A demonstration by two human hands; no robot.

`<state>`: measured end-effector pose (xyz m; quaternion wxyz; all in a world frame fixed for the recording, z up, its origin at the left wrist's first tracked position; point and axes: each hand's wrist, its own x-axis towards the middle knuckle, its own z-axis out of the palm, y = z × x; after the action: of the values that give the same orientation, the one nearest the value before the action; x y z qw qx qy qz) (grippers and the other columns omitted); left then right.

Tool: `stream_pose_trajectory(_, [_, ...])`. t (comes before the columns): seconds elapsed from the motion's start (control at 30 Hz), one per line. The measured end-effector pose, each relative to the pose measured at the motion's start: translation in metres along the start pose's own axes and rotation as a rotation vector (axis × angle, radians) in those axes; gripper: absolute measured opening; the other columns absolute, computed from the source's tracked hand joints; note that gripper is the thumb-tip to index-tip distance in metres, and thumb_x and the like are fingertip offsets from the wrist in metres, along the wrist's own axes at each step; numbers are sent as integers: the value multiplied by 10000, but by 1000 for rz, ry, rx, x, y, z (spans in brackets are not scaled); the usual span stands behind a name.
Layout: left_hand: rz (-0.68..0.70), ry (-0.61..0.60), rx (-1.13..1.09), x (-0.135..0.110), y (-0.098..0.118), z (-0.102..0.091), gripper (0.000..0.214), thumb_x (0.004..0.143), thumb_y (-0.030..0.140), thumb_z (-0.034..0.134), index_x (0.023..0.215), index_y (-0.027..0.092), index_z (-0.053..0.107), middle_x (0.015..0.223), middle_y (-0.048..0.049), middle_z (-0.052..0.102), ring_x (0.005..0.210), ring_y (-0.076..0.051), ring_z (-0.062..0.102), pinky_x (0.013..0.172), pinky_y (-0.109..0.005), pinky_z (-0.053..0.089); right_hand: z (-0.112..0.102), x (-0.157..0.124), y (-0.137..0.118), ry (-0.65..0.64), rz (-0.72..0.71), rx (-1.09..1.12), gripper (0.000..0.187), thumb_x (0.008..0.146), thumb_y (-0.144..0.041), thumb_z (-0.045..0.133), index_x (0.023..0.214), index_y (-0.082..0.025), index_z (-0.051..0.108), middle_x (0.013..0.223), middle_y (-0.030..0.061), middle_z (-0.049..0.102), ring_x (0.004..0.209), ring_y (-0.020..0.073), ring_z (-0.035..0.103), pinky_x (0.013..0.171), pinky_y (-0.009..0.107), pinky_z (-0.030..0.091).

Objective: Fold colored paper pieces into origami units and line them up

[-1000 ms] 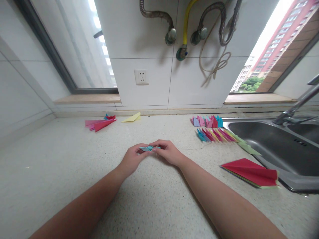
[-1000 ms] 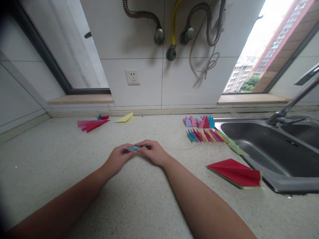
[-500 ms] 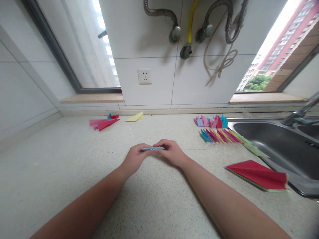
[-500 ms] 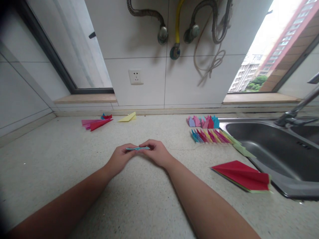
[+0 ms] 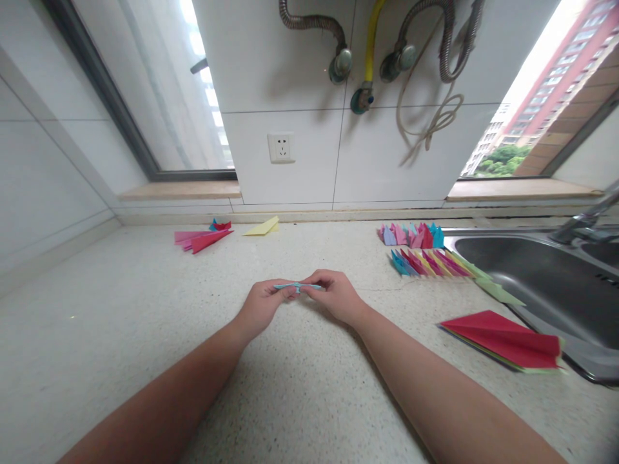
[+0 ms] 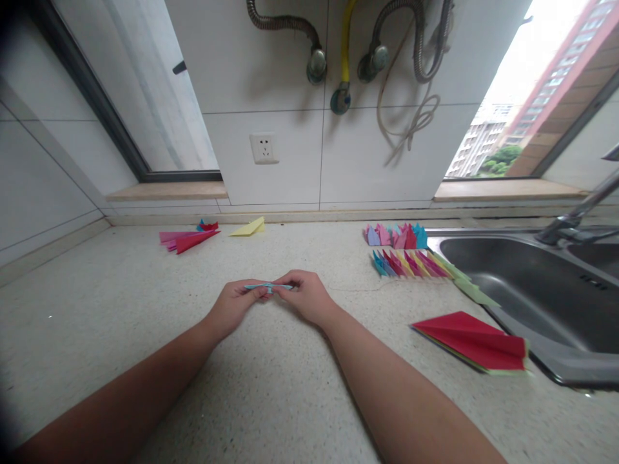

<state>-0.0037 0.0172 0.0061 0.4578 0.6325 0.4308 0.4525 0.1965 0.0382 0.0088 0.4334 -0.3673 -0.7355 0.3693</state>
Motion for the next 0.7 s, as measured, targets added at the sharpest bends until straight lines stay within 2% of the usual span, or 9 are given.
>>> stream_pose_trajectory(0.13, [3,-26,-38,0,1,0,308,880,378,607,1045,163,753,923,-83,763,819,-199,684,804,-349,536,-1,3,1,-2,44,78,196,789,-351,719,893,-193,770,885,72,760,811,192,670,766,323,492])
stream_pose_trajectory(0.27, [14,-41,-66,0,5,1,330,893,373,590,1092,154,737,942,-91,763,809,-200,690,806,-359,544,-2,5,2,0,64,94,176,757,-325,743,842,-172,767,761,54,728,717,169,631,689,298,469])
stream_pose_trajectory(0.53, [13,4,-29,0,6,2,324,873,377,620,1083,163,743,897,-81,766,804,-212,696,820,-380,555,0,4,1,-7,107,104,220,754,-368,743,832,-163,724,799,60,725,706,158,622,673,287,467])
stream_pose_trajectory(0.7, [25,-35,-29,-1,4,2,331,888,383,604,1112,174,730,1018,-86,757,872,-214,698,862,-390,555,1,1,-1,-50,100,139,244,784,-383,715,886,-162,707,776,40,701,687,144,603,654,271,469])
